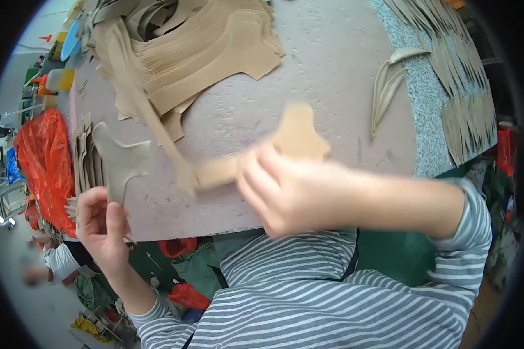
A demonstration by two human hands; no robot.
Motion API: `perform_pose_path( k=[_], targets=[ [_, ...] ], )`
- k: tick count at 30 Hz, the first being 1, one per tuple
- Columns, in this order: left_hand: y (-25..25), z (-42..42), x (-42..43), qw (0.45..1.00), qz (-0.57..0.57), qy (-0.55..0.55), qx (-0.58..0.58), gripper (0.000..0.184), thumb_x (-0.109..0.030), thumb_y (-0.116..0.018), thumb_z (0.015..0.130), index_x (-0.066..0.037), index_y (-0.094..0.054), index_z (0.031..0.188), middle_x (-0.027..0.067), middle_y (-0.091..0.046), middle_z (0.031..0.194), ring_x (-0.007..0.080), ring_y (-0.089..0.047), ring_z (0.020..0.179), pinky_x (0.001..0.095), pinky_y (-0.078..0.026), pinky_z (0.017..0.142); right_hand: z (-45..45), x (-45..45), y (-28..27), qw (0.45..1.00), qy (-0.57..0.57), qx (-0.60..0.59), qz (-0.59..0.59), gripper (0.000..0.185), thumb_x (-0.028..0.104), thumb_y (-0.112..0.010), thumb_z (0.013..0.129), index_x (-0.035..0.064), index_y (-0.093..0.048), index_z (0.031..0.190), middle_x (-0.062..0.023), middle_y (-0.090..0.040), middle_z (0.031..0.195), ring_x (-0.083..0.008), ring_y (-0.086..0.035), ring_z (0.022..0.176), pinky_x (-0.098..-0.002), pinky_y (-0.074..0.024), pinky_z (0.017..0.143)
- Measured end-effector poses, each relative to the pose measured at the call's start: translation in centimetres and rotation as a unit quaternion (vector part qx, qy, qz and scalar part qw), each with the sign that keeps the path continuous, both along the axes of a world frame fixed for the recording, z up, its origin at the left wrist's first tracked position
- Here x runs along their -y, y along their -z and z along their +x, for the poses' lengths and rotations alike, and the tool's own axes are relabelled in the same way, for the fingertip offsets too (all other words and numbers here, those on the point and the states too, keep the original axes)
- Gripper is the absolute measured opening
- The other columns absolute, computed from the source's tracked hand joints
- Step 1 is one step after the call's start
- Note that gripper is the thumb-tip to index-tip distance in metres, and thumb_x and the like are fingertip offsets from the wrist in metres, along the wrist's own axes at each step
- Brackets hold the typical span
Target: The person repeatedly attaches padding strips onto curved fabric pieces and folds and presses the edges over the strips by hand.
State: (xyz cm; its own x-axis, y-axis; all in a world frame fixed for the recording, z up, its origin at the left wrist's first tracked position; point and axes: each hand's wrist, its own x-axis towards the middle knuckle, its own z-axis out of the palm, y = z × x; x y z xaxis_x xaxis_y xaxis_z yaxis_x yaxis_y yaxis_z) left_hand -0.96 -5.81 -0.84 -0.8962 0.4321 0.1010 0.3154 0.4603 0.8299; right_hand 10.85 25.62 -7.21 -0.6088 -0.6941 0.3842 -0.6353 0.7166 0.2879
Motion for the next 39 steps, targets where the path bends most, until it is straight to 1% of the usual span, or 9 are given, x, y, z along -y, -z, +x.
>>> perform_pose_path(
  k=[2, 5, 8, 16, 22, 28, 32, 38, 39],
  targets=[
    [0.0, 0.1, -0.5, 0.999, -0.013, -0.003, 0.033, 0.019, -0.014, -0.07, 0.1, 0.0, -0.062, 0.11, -0.0015, -0.061, 0.077, 0.0022, -0.051, 0.059, 0.0177, -0.038, 0.051, 5.2, 0.8, -0.2, 0.993, 0.04, 0.11, 0.032, 0.039, 0.014, -0.069, 0.067, -0.0119, -0.076, 0.095, -0.0179, -0.071, 0.1, -0.0277, -0.068, 0.092, -0.0376, -0.0573, 0.077],
    [0.9, 0.9, -4.3, 0.993, -0.048, 0.053, 0.098, 0.023, -0.019, -0.066, 0.104, 0.0, -0.059, 0.114, -0.0022, -0.058, 0.078, 0.002, -0.046, 0.056, 0.0171, -0.034, 0.05, 6.9, -0.4, 1.6, 0.986, 0.067, 0.075, -0.132, 0.036, 0.022, -0.07, 0.075, -0.0066, -0.075, 0.097, -0.0126, -0.066, 0.093, -0.0263, -0.065, 0.084, -0.0378, -0.0558, 0.076],
    [0.3, 3.9, -10.4, 0.969, -0.094, 0.156, 0.165, 0.014, -0.006, -0.071, 0.09, 0.001, -0.064, 0.1, -0.0002, -0.064, 0.08, 0.0046, -0.056, 0.062, 0.0185, -0.042, 0.056, 9.9, -1.9, 1.6, 0.939, 0.101, 0.103, -0.312, 0.038, 0.027, -0.072, 0.085, -0.0046, -0.075, 0.106, -0.0103, -0.063, 0.095, -0.0241, -0.064, 0.086, -0.038, -0.0556, 0.082],
    [3.5, 5.8, -15.3, 0.941, -0.173, 0.222, 0.188, 0.017, -0.009, -0.082, 0.085, -0.001, -0.071, 0.096, 0.0058, -0.066, 0.069, 0.0127, -0.064, 0.063, 0.0257, -0.049, 0.061, 13.3, -4.2, 3.1, 0.962, 0.189, 0.082, -0.178, 0.041, 0.042, -0.064, 0.101, 0.0054, -0.079, 0.113, 0.0031, -0.041, 0.073, -0.0151, -0.044, 0.069, -0.0332, -0.0393, 0.07],
    [3.6, 5.9, -15.6, 0.943, -0.185, 0.209, 0.182, 0.017, -0.01, -0.082, 0.085, -0.001, -0.071, 0.095, 0.0053, -0.065, 0.067, 0.0124, -0.061, 0.06, 0.0259, -0.047, 0.059, 14.3, -4.5, 3.8, 0.964, 0.193, 0.074, -0.167, 0.037, 0.047, -0.059, 0.101, 0.0142, -0.076, 0.109, 0.0031, -0.062, 0.103, -0.0148, -0.058, 0.101, -0.0365, -0.0409, 0.087],
    [2.6, 6.7, -15.0, 0.948, -0.23, 0.205, 0.086, 0.024, -0.016, -0.086, 0.082, -0.003, -0.069, 0.093, 0.0048, -0.064, 0.069, 0.0157, -0.061, 0.061, 0.0279, -0.047, 0.059, 11.7, -6.0, 1.5, 0.942, 0.171, 0.245, -0.151, 0.031, 0.049, -0.051, 0.102, 0.0219, -0.049, 0.088, 0.0007, -0.057, 0.154, -0.0144, -0.043, 0.149, -0.0605, -0.0109, 0.121],
    [1.0, 4.1, -11.4, 0.927, -0.264, 0.266, -0.038, 0.028, -0.02, -0.087, 0.076, -0.006, -0.069, 0.091, 0.0027, -0.066, 0.073, 0.0166, -0.058, 0.072, 0.0386, -0.039, 0.089, 10.5, -6.3, 1.0, 0.952, 0.124, 0.236, -0.151, 0.042, 0.052, -0.05, 0.102, 0.015, -0.066, 0.114, -0.0051, -0.065, 0.141, -0.0164, -0.052, 0.137, -0.0469, -0.0347, 0.115],
    [2.4, 2.9, -10.5, 0.912, -0.256, 0.321, 0.018, 0.017, -0.015, -0.084, 0.079, -0.008, -0.069, 0.085, -0.0011, -0.063, 0.072, 0.0158, -0.056, 0.067, 0.034, -0.032, 0.087, 8.2, -6.3, 0.9, 0.954, 0.082, 0.262, -0.124, 0.085, 0.065, -0.055, 0.087, 0.0079, -0.056, 0.15, -0.002, -0.059, 0.127, -0.0188, -0.054, 0.114, -0.0384, -0.0418, 0.097],
    [2.4, 2.8, -10.5, 0.911, -0.254, 0.324, 0.013, 0.017, -0.015, -0.084, 0.079, -0.008, -0.069, 0.085, -0.001, -0.063, 0.072, 0.0158, -0.056, 0.067, 0.0341, -0.032, 0.086, 8.1, -6.4, 1.1, 0.963, 0.075, 0.247, -0.077, 0.088, 0.074, -0.044, 0.091, 0.0125, -0.057, 0.152, -0.0032, -0.058, 0.12, -0.0201, -0.052, 0.106, -0.0387, -0.0427, 0.091]
  ],
)
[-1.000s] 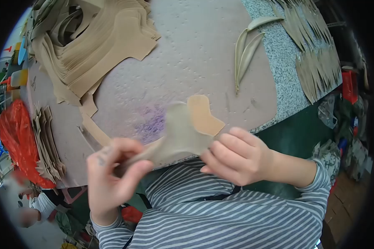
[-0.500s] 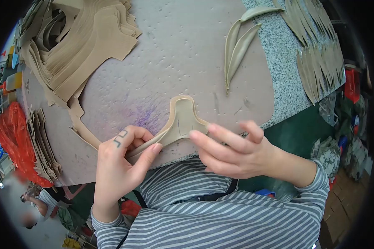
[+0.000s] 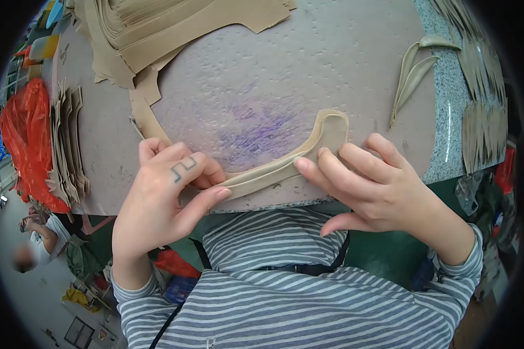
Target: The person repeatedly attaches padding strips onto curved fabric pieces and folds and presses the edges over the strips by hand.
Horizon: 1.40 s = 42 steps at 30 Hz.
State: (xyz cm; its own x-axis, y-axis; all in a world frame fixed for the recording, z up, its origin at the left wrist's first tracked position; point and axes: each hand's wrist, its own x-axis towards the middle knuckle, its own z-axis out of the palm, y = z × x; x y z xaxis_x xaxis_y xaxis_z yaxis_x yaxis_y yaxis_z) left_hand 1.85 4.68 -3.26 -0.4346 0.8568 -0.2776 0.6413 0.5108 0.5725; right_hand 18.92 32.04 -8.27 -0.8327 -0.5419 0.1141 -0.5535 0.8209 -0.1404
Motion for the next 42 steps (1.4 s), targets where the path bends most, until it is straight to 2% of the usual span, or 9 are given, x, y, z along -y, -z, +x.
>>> perform_pose_path(
  k=[6, 13, 18, 22, 25, 28, 32, 36, 42],
  targets=[
    [0.2, 0.8, -0.6, 0.999, -0.016, -0.026, -0.045, 0.022, -0.018, -0.086, 0.079, -0.009, -0.068, 0.088, -0.0015, -0.063, 0.076, 0.0171, -0.058, 0.071, 0.0378, -0.033, 0.09, -2.9, 3.6, -2.1, 0.992, -0.032, 0.031, 0.122, 0.089, 0.074, -0.051, 0.082, 0.0257, -0.051, 0.157, -0.0028, -0.053, 0.11, -0.0208, -0.053, 0.108, -0.0402, -0.0453, 0.091],
    [-1.2, -4.1, 4.1, 0.993, 0.003, 0.089, -0.075, 0.026, -0.021, -0.085, 0.077, -0.01, -0.07, 0.095, -0.0008, -0.066, 0.088, 0.0236, -0.058, 0.096, 0.0471, -0.029, 0.105, -3.5, 4.6, 0.0, 0.994, -0.105, 0.038, -0.014, 0.102, 0.07, -0.063, 0.076, 0.0012, -0.052, 0.151, -0.0014, -0.047, 0.104, -0.0161, -0.054, 0.097, -0.0293, -0.0461, 0.086],
    [-0.5, -5.8, 3.1, 0.987, -0.007, 0.147, -0.055, 0.019, -0.016, -0.083, 0.078, -0.011, -0.071, 0.091, 0.0006, -0.062, 0.085, 0.0235, -0.055, 0.098, 0.0474, -0.03, 0.105, -5.0, 8.0, -1.4, 0.997, -0.042, 0.062, 0.026, 0.108, 0.081, -0.056, 0.065, 0.024, -0.051, 0.157, 0.0004, -0.037, 0.088, -0.0153, -0.045, 0.073, -0.0291, -0.0356, 0.065],
    [-0.1, -6.0, 2.4, 0.982, -0.007, 0.176, -0.076, 0.017, -0.015, -0.082, 0.078, -0.01, -0.068, 0.087, 0.0019, -0.063, 0.084, 0.0241, -0.056, 0.095, 0.0464, -0.033, 0.101, -5.7, 10.1, -2.4, 0.994, 0.005, 0.108, 0.009, 0.094, 0.07, -0.068, 0.074, 0.0207, -0.056, 0.153, -0.0009, -0.042, 0.085, -0.0163, -0.044, 0.065, -0.0295, -0.0351, 0.061],
    [-0.4, -5.5, 2.3, 0.98, -0.01, 0.179, -0.082, 0.015, -0.014, -0.08, 0.08, -0.01, -0.067, 0.087, 0.0027, -0.063, 0.081, 0.0249, -0.057, 0.093, 0.0453, -0.036, 0.098, -5.1, 10.5, -1.3, 0.998, -0.038, 0.049, -0.012, 0.083, 0.067, -0.067, 0.079, 0.0067, -0.068, 0.136, -0.0021, -0.05, 0.086, -0.0191, -0.052, 0.072, -0.0332, -0.0446, 0.068],
    [-0.1, -3.5, 3.1, 0.987, -0.001, 0.147, -0.064, 0.02, -0.02, -0.082, 0.081, -0.009, -0.068, 0.088, 0.0031, -0.064, 0.075, 0.0255, -0.06, 0.088, 0.0444, -0.038, 0.099, -2.9, 12.3, -0.6, 0.986, -0.068, -0.086, -0.129, 0.071, 0.06, -0.055, 0.094, -0.005, -0.073, 0.116, -0.0142, -0.069, 0.111, -0.0293, -0.064, 0.109, -0.0407, -0.0527, 0.096],
    [-1.5, -4.5, 3.8, 0.966, 0.016, 0.155, -0.207, 0.037, -0.034, -0.088, 0.072, -0.008, -0.068, 0.089, 0.0023, -0.064, 0.073, 0.0246, -0.061, 0.085, 0.0484, -0.039, 0.101, -1.1, 14.6, 1.3, 0.994, 0.012, -0.1, -0.035, 0.07, 0.058, -0.044, 0.104, -0.0035, -0.072, 0.122, -0.0177, -0.07, 0.128, -0.0303, -0.063, 0.123, -0.043, -0.0514, 0.108],
    [-2.1, -9.8, 6.1, 0.997, 0.023, 0.067, 0.008, 0.023, -0.016, -0.085, 0.08, -0.001, -0.07, 0.087, 0.0048, -0.066, 0.073, 0.0178, -0.064, 0.065, 0.0283, -0.049, 0.06, -1.0, 15.7, 1.1, 0.992, 0.064, -0.093, -0.057, 0.071, 0.059, -0.043, 0.104, -0.0009, -0.072, 0.126, -0.0155, -0.07, 0.126, -0.0283, -0.063, 0.117, -0.0418, -0.0505, 0.106],
    [0.8, -11.3, 5.6, 0.99, 0.008, -0.051, 0.13, 0.021, -0.015, -0.081, 0.089, 0.001, -0.068, 0.088, 0.0017, -0.065, 0.068, 0.0082, -0.063, 0.053, 0.0228, -0.048, 0.05, -1.0, 18.0, 1.6, 0.985, 0.138, -0.102, -0.033, 0.082, 0.069, -0.041, 0.099, 0.0007, -0.07, 0.133, -0.0089, -0.064, 0.119, -0.0226, -0.056, 0.107, -0.042, -0.0433, 0.102]
  ],
)
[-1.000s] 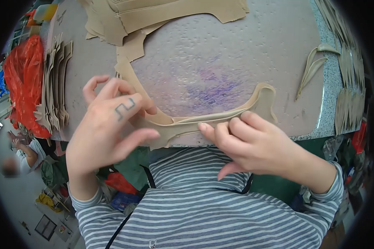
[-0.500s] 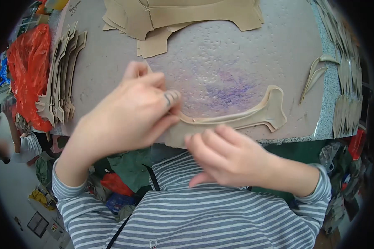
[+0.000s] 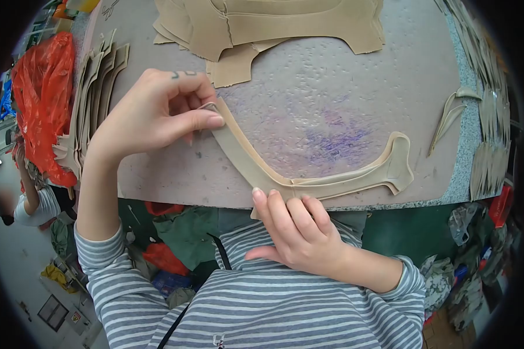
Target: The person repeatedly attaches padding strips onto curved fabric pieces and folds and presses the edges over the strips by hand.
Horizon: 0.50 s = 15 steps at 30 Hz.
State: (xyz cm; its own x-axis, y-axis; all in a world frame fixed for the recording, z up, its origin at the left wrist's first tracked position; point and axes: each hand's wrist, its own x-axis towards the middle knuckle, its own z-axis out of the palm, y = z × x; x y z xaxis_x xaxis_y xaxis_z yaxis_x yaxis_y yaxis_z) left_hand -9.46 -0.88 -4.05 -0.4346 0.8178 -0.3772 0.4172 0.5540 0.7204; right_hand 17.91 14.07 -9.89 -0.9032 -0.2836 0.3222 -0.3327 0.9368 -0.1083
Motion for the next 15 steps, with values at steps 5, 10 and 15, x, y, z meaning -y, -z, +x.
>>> perform_pose_path(
  k=[5, 10, 15],
  targets=[
    [0.1, 0.2, -0.6, 0.997, -0.022, 0.036, -0.062, 0.028, -0.019, -0.085, 0.086, 0.0, -0.065, 0.086, 0.0014, -0.061, 0.066, 0.0078, -0.058, 0.053, 0.0237, -0.044, 0.05, -1.1, 1.6, -0.3, 0.997, 0.064, 0.024, 0.043, 0.096, 0.081, -0.029, 0.096, 0.0039, -0.069, 0.137, -0.0045, -0.057, 0.106, -0.0199, -0.053, 0.096, -0.0395, -0.0358, 0.094],
    [-0.4, -0.4, -1.2, 0.971, -0.077, 0.066, -0.214, 0.036, -0.021, -0.089, 0.08, -0.002, -0.059, 0.089, 0.0041, -0.05, 0.062, 0.0156, -0.047, 0.051, 0.0303, -0.038, 0.05, -5.7, 2.4, -2.1, 0.989, 0.069, 0.128, 0.013, 0.108, 0.086, -0.045, 0.08, -0.0013, -0.063, 0.142, -0.002, -0.046, 0.091, -0.0174, -0.049, 0.088, -0.04, -0.0296, 0.091],
    [-1.9, 4.5, -2.9, 0.916, -0.077, 0.079, -0.387, 0.032, -0.017, -0.085, 0.078, -0.003, -0.061, 0.093, 0.0097, -0.06, 0.091, 0.0271, -0.059, 0.083, 0.04, -0.047, 0.079, -4.2, -1.5, -2.5, 0.96, -0.038, 0.121, -0.248, 0.089, 0.073, -0.067, 0.076, -0.0024, -0.069, 0.124, -0.0053, -0.055, 0.093, -0.0212, -0.056, 0.089, -0.04, -0.037, 0.091]
  ],
)
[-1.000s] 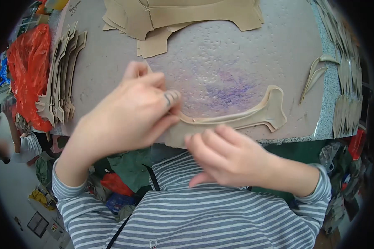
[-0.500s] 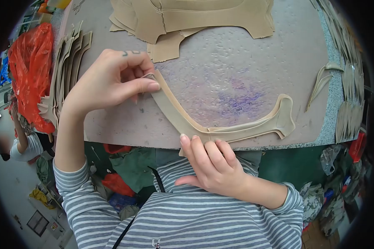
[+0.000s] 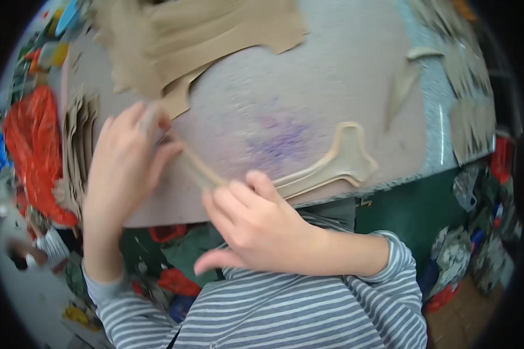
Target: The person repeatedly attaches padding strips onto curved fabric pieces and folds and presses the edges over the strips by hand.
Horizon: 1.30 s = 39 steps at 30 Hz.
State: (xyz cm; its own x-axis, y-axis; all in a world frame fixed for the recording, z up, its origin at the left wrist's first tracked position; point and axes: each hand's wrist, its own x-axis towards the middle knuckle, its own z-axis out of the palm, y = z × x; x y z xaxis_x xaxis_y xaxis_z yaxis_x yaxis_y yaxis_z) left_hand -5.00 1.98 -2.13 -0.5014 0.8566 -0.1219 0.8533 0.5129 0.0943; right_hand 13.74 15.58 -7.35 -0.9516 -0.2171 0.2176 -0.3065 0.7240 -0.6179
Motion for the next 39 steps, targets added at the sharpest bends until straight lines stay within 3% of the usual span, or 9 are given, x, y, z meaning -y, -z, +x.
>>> perform_pose_path(
  k=[1, 6, 9, 14, 16, 18, 20, 25, 39],
  targets=[
    [-0.2, 2.4, -0.9, 0.998, 0.06, 0.009, 0.022, 0.028, -0.018, -0.083, 0.081, -0.006, -0.063, 0.096, 0.0099, -0.06, 0.096, 0.0295, -0.06, 0.088, 0.0406, -0.044, 0.084, 1.3, -1.5, 0.0, 0.988, 0.032, -0.033, -0.146, 0.064, 0.052, -0.082, 0.079, -0.0016, -0.071, 0.112, -0.008, -0.064, 0.095, -0.0241, -0.062, 0.089, -0.0394, -0.0448, 0.087],
    [2.3, 10.1, -2.9, 0.967, 0.146, 0.003, 0.208, 0.032, -0.006, -0.085, 0.078, -0.006, -0.066, 0.104, 0.0092, -0.062, 0.092, 0.03, -0.061, 0.089, 0.0386, -0.047, 0.081, 5.5, -15.1, -1.9, 0.969, 0.234, -0.08, -0.004, 0.017, 0.005, -0.081, 0.083, 0.0012, -0.074, 0.098, -0.0089, -0.071, 0.092, -0.0278, -0.068, 0.083, -0.0355, -0.0527, 0.072],
    [0.5, 8.5, 2.4, 0.967, 0.223, -0.06, 0.105, 0.029, 0.005, -0.079, 0.084, -0.002, -0.063, 0.106, 0.0065, -0.063, 0.086, 0.0153, -0.06, 0.071, 0.0285, -0.047, 0.058, 6.4, -21.7, -1.2, 0.954, 0.283, -0.092, 0.028, 0.012, 0.006, -0.077, 0.086, 0.0038, -0.071, 0.096, -0.0086, -0.067, 0.087, -0.0307, -0.065, 0.08, -0.0376, -0.0512, 0.078],
    [-5.1, -3.9, 20.8, 0.904, 0.246, -0.324, 0.13, 0.024, -0.007, -0.071, 0.099, -0.005, -0.059, 0.12, -0.0001, -0.058, 0.099, 0.0086, -0.055, 0.083, 0.0227, -0.045, 0.075, 6.2, -26.9, 0.1, 0.95, 0.195, -0.183, 0.162, 0.017, 0.006, -0.075, 0.084, 0.0036, -0.071, 0.1, -0.0077, -0.067, 0.098, -0.0262, -0.066, 0.095, -0.0364, -0.0536, 0.085],
    [-4.4, -6.1, 20.3, 0.951, 0.117, -0.286, 0.032, 0.026, -0.009, -0.072, 0.099, -0.004, -0.061, 0.122, 0.0014, -0.062, 0.104, 0.0119, -0.059, 0.091, 0.0259, -0.048, 0.085, 5.5, -28.2, 0.4, 0.925, 0.116, -0.231, 0.28, 0.021, 0.007, -0.074, 0.081, 0.0031, -0.071, 0.102, -0.006, -0.067, 0.1, -0.0231, -0.066, 0.1, -0.0352, -0.0542, 0.087],
    [-3.2, -4.8, 12.5, 0.946, 0.044, -0.046, -0.317, 0.025, -0.01, -0.072, 0.098, -0.002, -0.064, 0.12, 0.0041, -0.066, 0.109, 0.0155, -0.062, 0.101, 0.0295, -0.048, 0.093, 5.0, -28.8, 0.5, 0.895, 0.05, -0.256, 0.363, 0.024, 0.009, -0.072, 0.08, 0.0024, -0.07, 0.103, -0.0045, -0.066, 0.1, -0.0205, -0.065, 0.102, -0.0341, -0.0546, 0.089],
    [-1.2, -0.9, 3.1, 0.956, 0.226, -0.183, -0.047, 0.017, -0.007, -0.072, 0.096, 0.001, -0.069, 0.111, 0.0102, -0.069, 0.107, 0.0214, -0.065, 0.099, 0.0336, -0.048, 0.095, 4.2, -28.6, 0.4, 0.873, -0.006, -0.264, 0.41, 0.027, 0.011, -0.071, 0.078, 0.0017, -0.07, 0.104, -0.0031, -0.065, 0.099, -0.0186, -0.064, 0.101, -0.0333, -0.0548, 0.09],
    [2.1, 6.0, -18.9, 0.947, 0.211, -0.012, 0.24, 0.025, -0.022, -0.071, 0.098, 0.003, -0.074, 0.097, 0.0052, -0.071, 0.074, 0.0121, -0.066, 0.073, 0.0261, -0.049, 0.074, 3.0, -28.2, -0.5, 0.837, -0.072, -0.273, 0.469, 0.028, 0.013, -0.07, 0.075, -0.0023, -0.073, 0.098, -0.0002, -0.067, 0.078, -0.0161, -0.064, 0.082, -0.0279, -0.0521, 0.08],
    [2.4, 5.2, -26.1, 0.926, 0.038, -0.015, 0.375, 0.043, -0.038, -0.075, 0.096, 0.003, -0.075, 0.083, 0.001, -0.061, 0.06, 0.0064, -0.055, 0.052, 0.0242, -0.04, 0.047, 6.0, -23.9, -0.1, 0.837, 0.072, -0.31, 0.446, 0.038, 0.011, -0.065, 0.072, -0.0053, -0.077, 0.104, 0.0031, -0.046, 0.059, -0.0121, -0.047, 0.054, -0.0263, -0.0425, 0.057]
  ],
)
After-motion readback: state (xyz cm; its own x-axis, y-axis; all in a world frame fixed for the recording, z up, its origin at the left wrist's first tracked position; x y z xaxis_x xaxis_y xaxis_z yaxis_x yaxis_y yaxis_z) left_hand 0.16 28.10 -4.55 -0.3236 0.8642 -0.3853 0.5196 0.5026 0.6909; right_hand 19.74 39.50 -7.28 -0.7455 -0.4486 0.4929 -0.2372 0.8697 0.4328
